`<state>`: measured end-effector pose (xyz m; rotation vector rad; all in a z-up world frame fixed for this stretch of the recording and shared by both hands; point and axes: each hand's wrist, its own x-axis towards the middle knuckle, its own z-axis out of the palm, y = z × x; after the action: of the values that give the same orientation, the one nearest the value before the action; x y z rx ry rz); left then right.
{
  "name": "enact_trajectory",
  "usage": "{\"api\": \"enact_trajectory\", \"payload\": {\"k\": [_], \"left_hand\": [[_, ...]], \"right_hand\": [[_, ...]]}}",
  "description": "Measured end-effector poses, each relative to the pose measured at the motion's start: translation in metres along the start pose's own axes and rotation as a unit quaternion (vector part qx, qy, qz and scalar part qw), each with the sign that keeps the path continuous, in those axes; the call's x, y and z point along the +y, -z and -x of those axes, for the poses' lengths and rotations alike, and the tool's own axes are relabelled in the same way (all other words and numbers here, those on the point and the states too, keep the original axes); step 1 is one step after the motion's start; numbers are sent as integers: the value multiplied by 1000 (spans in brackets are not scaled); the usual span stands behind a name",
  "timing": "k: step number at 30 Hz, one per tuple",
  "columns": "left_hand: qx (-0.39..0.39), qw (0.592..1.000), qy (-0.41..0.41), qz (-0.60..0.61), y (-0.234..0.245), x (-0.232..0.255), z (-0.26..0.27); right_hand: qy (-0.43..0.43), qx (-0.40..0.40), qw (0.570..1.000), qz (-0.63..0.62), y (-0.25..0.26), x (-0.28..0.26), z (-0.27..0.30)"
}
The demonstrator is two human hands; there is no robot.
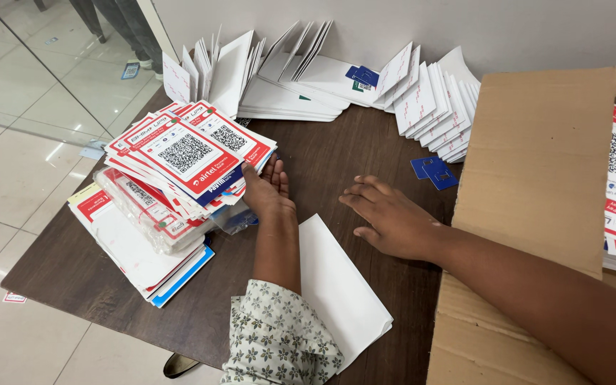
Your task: The person sorts through several stacks of promotional stickers and printed cards on a desk, placing some into a cardboard box and rearranging others on the surface.
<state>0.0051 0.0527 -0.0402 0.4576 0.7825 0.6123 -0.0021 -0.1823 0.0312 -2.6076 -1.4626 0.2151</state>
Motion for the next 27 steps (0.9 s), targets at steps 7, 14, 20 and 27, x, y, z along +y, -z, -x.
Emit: {"api": "enact_trajectory", "payload": {"k": [7, 14, 20, 27], "left_hand": [[-70, 996, -15, -45, 0, -34, 0], [-130, 987, 66, -66, -7, -77, 29], [-164, 976, 126, -68, -8, -117, 59], [-208, 932, 249, -159, -3, -161, 118]], "right_hand": [[-6, 32, 999, -8, -6, 8, -3], [-96, 188, 961, -177, -10, 29, -4], [-256, 230, 883, -320, -15, 51, -15], [-292, 324, 849, -297, -25, 75, -17]]}}
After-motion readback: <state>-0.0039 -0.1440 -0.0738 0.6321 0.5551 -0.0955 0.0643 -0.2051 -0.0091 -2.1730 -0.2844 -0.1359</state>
